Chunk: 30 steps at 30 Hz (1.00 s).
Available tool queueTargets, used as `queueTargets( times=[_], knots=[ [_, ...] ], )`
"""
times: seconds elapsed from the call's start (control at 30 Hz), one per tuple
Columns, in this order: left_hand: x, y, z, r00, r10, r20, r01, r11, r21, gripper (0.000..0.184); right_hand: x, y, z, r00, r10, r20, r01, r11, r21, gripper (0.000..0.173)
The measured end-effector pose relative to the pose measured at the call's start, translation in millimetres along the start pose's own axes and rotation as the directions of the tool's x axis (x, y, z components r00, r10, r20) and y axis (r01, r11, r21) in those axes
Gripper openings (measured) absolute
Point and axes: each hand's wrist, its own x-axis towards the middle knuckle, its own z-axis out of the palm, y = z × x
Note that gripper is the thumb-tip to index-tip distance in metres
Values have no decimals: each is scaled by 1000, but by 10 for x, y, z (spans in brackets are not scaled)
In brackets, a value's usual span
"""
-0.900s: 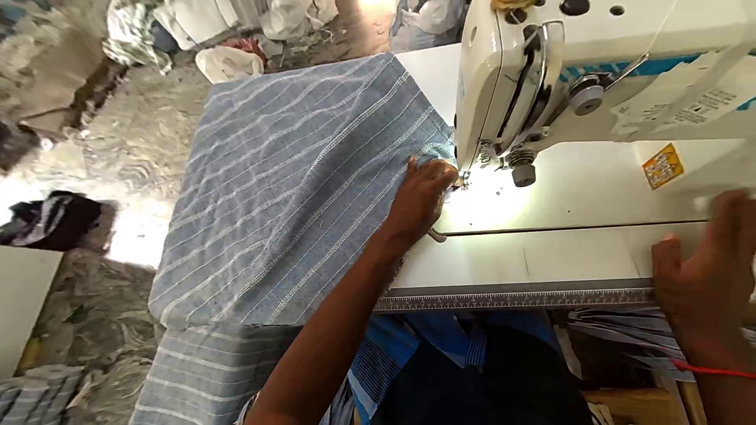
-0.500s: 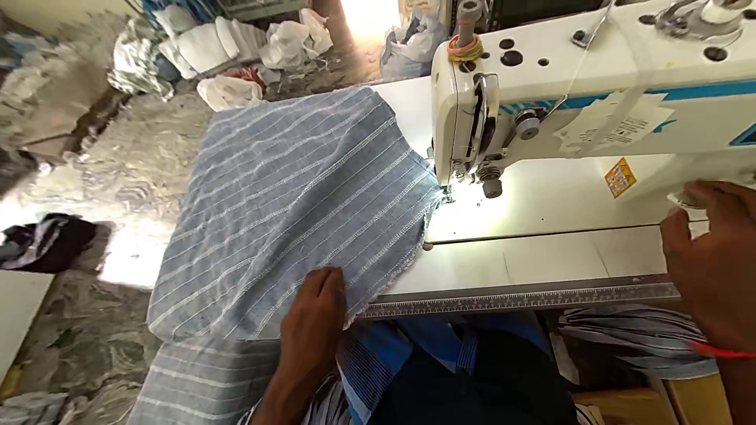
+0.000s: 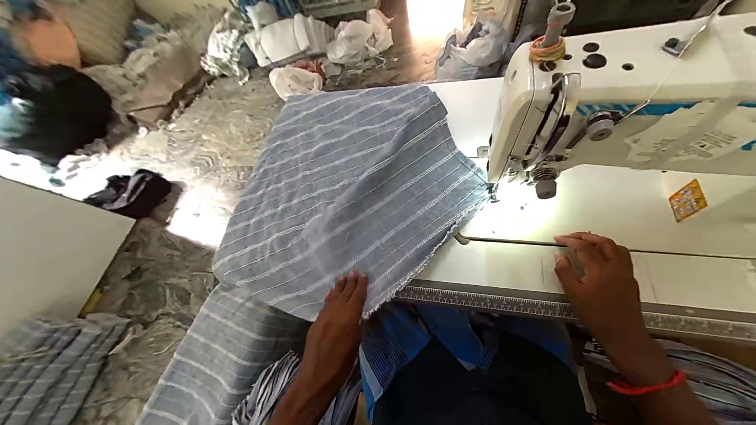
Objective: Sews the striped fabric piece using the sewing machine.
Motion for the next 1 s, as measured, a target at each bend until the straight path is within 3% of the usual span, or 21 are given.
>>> queueTargets(
  times=[0.13,0.2,0.27,0.4,0.53,0.63,0.83,1.0],
  knots=[
    [-231,695,-634,959,150,242,-143,989,-46,33,-20,-337,-118,997,67,29,-70,988,137,34],
    [-270,1091,-686,895,300,330,-253,951,-178,20,27,-536,-81,998,45,53,-54,982,179,30],
    [-227,1388,-560,843,440,310,-370,892,-261,14,194,-706,1,996,30,88,-46,981,188,30],
    [-80,1753,-435,753,523,399,-435,851,-295,17,705,-937,200,954,147,263,-148,989,-19,43],
    [14,1820,-472,725,458,514,-397,888,-232,19,885,-987,371,961,165,221,-119,972,-204,30],
    [124,1767,-446,765,438,473,-392,898,-198,16,706,-1023,333,962,134,239,-89,978,-189,34],
    [242,1708,-171,862,468,196,-448,883,-137,13,795,-986,336,954,150,260,-115,983,-145,35],
    [200,1691,88,900,432,64,-418,894,-159,13,665,-972,299,963,99,251,-68,989,-130,41]
  ],
)
